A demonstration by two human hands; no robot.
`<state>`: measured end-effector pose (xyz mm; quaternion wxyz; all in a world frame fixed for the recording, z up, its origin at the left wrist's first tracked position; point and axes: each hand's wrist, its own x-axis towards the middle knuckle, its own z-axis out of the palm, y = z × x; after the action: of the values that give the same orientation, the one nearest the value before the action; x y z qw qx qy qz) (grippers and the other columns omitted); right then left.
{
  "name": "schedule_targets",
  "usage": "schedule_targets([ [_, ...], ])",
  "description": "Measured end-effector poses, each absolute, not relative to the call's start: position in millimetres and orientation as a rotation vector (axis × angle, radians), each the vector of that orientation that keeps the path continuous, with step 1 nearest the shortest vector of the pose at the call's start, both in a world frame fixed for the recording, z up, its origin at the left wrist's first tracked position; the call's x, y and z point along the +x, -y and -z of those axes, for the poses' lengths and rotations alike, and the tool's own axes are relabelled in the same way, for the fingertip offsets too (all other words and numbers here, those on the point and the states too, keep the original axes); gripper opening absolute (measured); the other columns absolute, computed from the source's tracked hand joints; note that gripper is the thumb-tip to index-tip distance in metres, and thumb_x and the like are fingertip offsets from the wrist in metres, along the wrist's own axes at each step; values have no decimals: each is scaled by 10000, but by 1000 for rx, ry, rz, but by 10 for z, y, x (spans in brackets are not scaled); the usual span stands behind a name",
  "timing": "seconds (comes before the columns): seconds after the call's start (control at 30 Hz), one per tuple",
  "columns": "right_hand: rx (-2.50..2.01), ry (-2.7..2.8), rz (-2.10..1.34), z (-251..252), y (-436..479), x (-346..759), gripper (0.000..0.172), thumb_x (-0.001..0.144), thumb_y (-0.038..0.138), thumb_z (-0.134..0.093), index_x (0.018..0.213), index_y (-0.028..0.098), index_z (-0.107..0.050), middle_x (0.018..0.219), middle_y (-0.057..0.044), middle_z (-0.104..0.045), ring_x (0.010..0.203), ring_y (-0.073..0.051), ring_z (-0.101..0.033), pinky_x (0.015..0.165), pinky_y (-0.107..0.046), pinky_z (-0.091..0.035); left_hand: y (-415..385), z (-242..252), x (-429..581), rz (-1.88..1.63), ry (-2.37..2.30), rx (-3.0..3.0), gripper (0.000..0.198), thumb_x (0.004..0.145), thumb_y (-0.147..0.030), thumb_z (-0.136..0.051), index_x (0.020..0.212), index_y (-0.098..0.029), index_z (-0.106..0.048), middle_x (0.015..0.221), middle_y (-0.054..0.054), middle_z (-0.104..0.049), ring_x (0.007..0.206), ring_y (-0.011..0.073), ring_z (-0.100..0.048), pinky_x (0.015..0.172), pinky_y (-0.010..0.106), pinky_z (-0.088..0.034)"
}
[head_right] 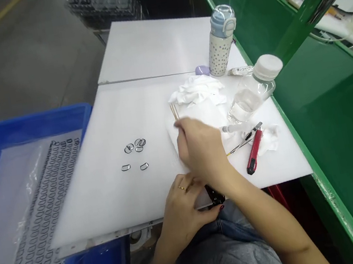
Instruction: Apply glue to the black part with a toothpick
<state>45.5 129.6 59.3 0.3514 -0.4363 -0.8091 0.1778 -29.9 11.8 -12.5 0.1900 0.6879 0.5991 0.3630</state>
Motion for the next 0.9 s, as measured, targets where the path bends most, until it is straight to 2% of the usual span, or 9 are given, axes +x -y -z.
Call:
schedule_targets([
  [0.1,-1347,2157,-474,-452,-1778,240,153,877,90,-560,919,134,-700,812,-92,-748,732,-229,-670,681,-360,-462,-111,161,-309,-1027,-1673,1922,577,617,-202,-904,1164,-195,-722,1217,89,-735,962,290,-648,820,464,-617],
  [0.2,-1317,2180,-496,-392,-2051,180,141,847,96,-606,749,176,-666,720,-36,-725,685,-195,-646,688,-335,-454,-103,181,-321,-1038,-1657,1915,586,617,-194,-907,1175,-194,-728,1225,88,-739,978,293,-659,835,463,-621],
  [0.27,-1325,2160,-485,-412,-2051,190,158,867,104,-583,746,187,-642,710,-19,-707,675,-177,-631,694,-329,-465,-100,183,-329,-1049,-1650,1912,575,624,-192,-901,1174,-192,-733,1222,87,-742,984,293,-661,839,461,-621],
  [0.37,-1216,2060,-423,-482,-1791,304,167,942,124,-508,854,204,-625,795,-16,-706,760,-162,-648,699,-306,-517,-98,179,-338,-1079,-1654,1923,550,634,-182,-889,1163,-176,-740,1215,90,-749,975,293,-660,839,471,-617],
  [0.43,-918,1947,-338,-495,-1465,481,167,950,105,-527,894,222,-632,841,-12,-711,818,-156,-672,703,-295,-561,-96,175,-340,-1091,-1671,1934,532,633,-191,-888,1146,-168,-747,1190,93,-758,955,294,-660,815,471,-614],
  [0.5,-727,1920,-321,-430,-1078,737,231,886,32,-612,974,242,-654,859,2,-724,795,-149,-691,688,-293,-585,-91,170,-335,-1105,-1693,1933,521,628,-217,-892,1128,-170,-752,1158,91,-768,927,292,-663,775,459,-610],
  [0.57,-654,1835,-464,-280,-722,1014,340,814,-24,-652,1047,222,-671,864,-17,-728,746,-166,-708,590,-293,-586,-86,163,-324,-1126,-1714,1931,502,641,-243,-884,1121,-175,-754,1143,87,-772,919,286,-671,759,448,-602],
  [0.7,-835,1659,-717,82,-346,1344,282,803,-30,-633,958,200,-680,758,-15,-679,602,-151,-637,466,-274,-504,-84,152,-298,-1149,-1753,1962,455,687,-296,-854,1112,-166,-755,1121,92,-775,912,279,-686,753,442,-587],
  [0.9,-802,1679,-687,228,-349,1313,296,772,-71,-638,935,173,-676,788,-34,-693,594,-146,-625,479,-281,-486,-87,144,-287,-1128,-1796,1987,426,708,-295,-851,1100,-157,-758,1108,104,-773,941,291,-693,800,458,-578],
])
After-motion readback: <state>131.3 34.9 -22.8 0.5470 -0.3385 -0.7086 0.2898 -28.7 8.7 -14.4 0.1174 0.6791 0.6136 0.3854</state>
